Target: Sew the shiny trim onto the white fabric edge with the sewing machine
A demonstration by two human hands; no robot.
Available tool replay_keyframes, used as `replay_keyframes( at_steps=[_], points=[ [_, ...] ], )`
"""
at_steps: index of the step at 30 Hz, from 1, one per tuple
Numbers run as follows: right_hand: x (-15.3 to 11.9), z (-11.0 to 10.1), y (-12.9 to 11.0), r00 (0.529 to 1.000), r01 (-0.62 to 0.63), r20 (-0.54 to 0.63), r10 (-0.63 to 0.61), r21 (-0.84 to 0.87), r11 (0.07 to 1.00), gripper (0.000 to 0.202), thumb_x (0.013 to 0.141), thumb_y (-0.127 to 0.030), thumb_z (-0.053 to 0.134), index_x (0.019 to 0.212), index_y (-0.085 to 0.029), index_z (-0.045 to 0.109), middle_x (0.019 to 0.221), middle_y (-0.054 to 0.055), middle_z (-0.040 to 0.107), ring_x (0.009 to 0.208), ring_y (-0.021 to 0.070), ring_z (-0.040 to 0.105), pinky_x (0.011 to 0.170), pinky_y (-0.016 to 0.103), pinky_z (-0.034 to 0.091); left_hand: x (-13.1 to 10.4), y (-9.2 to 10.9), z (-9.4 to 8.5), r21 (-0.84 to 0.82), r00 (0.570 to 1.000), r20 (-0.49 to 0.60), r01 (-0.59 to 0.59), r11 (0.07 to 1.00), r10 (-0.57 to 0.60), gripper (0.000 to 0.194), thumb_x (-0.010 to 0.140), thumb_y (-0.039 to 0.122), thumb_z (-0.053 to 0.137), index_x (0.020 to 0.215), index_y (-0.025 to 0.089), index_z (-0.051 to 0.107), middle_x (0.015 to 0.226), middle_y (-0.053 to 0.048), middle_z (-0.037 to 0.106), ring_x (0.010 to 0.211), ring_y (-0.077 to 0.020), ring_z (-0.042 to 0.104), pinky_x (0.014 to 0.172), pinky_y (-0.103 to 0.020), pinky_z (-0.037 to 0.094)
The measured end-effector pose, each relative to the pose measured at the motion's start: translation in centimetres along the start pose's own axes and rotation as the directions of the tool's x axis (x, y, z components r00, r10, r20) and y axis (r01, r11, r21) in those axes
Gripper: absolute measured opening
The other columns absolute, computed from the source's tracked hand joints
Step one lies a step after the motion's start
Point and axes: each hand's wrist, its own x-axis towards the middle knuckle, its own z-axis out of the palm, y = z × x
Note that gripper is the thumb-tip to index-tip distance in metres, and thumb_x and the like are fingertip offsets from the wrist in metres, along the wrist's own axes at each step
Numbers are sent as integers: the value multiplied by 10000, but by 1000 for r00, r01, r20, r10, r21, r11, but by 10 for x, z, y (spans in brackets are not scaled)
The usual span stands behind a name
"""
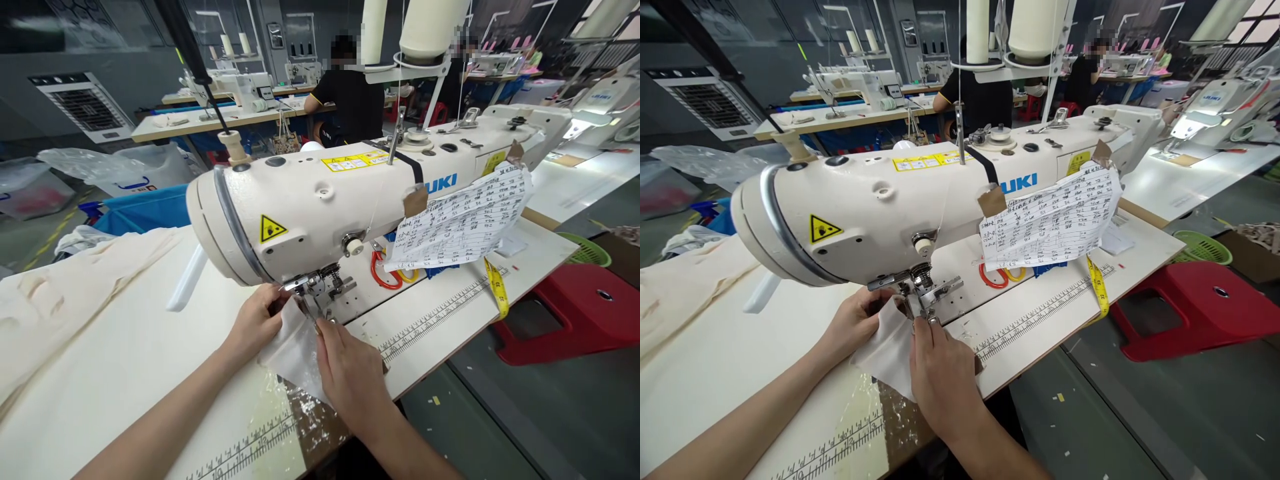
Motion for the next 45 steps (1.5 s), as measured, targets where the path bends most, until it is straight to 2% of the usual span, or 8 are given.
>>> replay_keyframes(
  at_steps=[4, 13, 18, 20, 24, 27, 34, 45],
  points=[
    [-1, -2, -1, 1000, 28, 7, -28, -15, 999, 283, 1009, -155, 401, 1198, -84, 599, 887, 91, 744, 683, 201, 720, 501, 284, 490, 1, -1, 3, 107, 997, -31, -65, 992, 69, 258, 842, 412, 506, 869, 202, 654, 856, -73, 692, 789, -233, 634, 690, -355, 511],
    [0, -2, -1, 1000, 2, -1, -2, -31, 1000, 245, 973, -139, 480, 1176, -98, 613, 887, 77, 757, 680, 189, 719, 509, 281, 470, 2, -3, -1, 18, 999, -14, 42, 999, -42, 282, 835, 451, 527, 705, 207, 582, 757, -38, 656, 755, -215, 643, 693, -330, 521],
    [2, 0, -2, 1000, -2, -2, 2, -75, 997, 253, 956, -114, 514, 1184, -100, 623, 853, 62, 750, 638, 184, 709, 478, 280, 454, 1, -4, -1, 92, 992, -57, -103, 990, 109, 234, 865, 371, 532, 726, 203, 618, 768, -37, 680, 730, -198, 638, 642, -299, 504],
    [2, 2, -2, 1000, -4, 10, 5, -86, 996, 266, 938, -108, 552, 1194, -96, 622, 847, 54, 744, 609, 183, 702, 457, 283, 452, 1, -7, 0, 179, 961, -91, -242, 954, 261, 177, 880, 263, 508, 787, 201, 645, 796, -37, 696, 741, -193, 639, 644, -297, 510],
    [2, 5, -3, 1000, -2, 8, 3, -133, 991, 299, 919, -101, 579, 1216, -88, 613, 869, 62, 752, 616, 185, 707, 465, 280, 466, 2, -9, 0, 303, 815, -83, -527, 794, 573, 311, 813, -1, 416, 879, 186, 656, 864, -46, 709, 800, -184, 639, 698, -298, 539],
    [-5, 2, -5, 999, -26, -26, 22, -170, 985, 292, 932, -106, 539, 1216, -78, 603, 883, 85, 760, 621, 201, 715, 487, 290, 479, 1, -4, -5, 316, 768, 12, -611, 726, 641, 344, 834, -37, 401, 936, 165, 659, 937, -68, 707, 865, -183, 633, 731, -290, 556],
    [-64, -28, -6, 997, -58, 46, 54, 89, 994, 267, 945, -132, 413, 1187, -169, 520, 882, 46, 751, 664, 195, 739, 523, 269, 523, -13, 17, -16, 445, 773, 225, -623, 643, 594, 354, 938, 45, 374, 1105, 85, 683, 1053, -141, 672, 935, -251, 585, 759, -378, 591],
    [-68, -41, 9, 990, 85, 114, -87, 20, 996, 351, 1014, -164, 363, 1348, -157, 470, 990, 82, 728, 760, 201, 744, 561, 261, 553, -40, 28, 8, 537, 871, 145, -468, 702, 470, 402, 972, 120, 347, 1228, 11, 638, 1227, -162, 671, 1171, -278, 568, 976, -423, 566]
  ],
)
